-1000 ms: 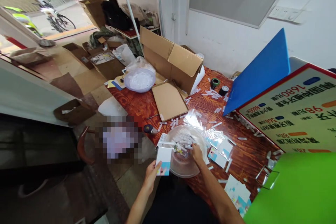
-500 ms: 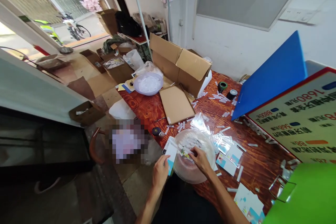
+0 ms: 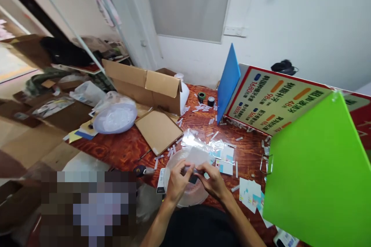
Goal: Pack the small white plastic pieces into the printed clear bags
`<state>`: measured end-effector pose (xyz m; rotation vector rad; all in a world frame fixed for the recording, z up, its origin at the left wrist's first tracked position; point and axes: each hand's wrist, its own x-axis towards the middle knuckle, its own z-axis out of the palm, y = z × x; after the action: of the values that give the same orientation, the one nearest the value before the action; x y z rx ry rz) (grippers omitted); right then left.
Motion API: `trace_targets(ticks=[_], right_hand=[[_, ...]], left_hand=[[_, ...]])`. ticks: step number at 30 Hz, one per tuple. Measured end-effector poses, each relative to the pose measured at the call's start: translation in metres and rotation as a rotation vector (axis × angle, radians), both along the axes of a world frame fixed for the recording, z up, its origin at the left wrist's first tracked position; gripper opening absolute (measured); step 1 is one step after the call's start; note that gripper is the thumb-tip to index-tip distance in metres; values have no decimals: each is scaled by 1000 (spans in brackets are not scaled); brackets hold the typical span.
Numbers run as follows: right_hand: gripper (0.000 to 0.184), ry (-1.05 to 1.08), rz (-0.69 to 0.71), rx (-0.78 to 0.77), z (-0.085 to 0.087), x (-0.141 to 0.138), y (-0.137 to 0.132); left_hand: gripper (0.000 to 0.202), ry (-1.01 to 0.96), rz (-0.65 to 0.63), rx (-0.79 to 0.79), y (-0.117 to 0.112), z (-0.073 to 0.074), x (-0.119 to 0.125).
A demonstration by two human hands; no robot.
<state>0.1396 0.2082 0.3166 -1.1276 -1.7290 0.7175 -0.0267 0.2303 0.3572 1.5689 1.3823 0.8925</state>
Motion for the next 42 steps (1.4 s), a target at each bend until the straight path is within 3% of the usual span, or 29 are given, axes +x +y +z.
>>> trace_targets(ticks=[7,10,13,16,19,25,30,37,42], right_hand=[[9,56,-241,-77,8,47,-32],[9,147,-353,-128,15,67,-44],[10,212,-498,-123,20,88,-52],[17,217,-763,-156,15,111,-57],[30,254,-956,-234,3,132,-58],[39,554,-677,-407,-4,143,-59],[42,650,-572,-500,-4,138,-59],[37,593,-432,-608,-4,134,-57],[40,646,-328,-759,-6,118,-51]], left_hand=[[43,-21,48,53,28,11,56],[52,-18,39,-19,37,12,71],[50,-60,-69,-108,39,6,79],[40,-134,-175,-156,35,-1,81],[52,-191,-251,-245,28,-5,80],[65,-225,-409,-435,18,-12,75],[76,-250,-484,-627,17,-21,63],[58,-185,-521,-559,8,-39,44],[57,-234,-587,-652,2,-43,40]])
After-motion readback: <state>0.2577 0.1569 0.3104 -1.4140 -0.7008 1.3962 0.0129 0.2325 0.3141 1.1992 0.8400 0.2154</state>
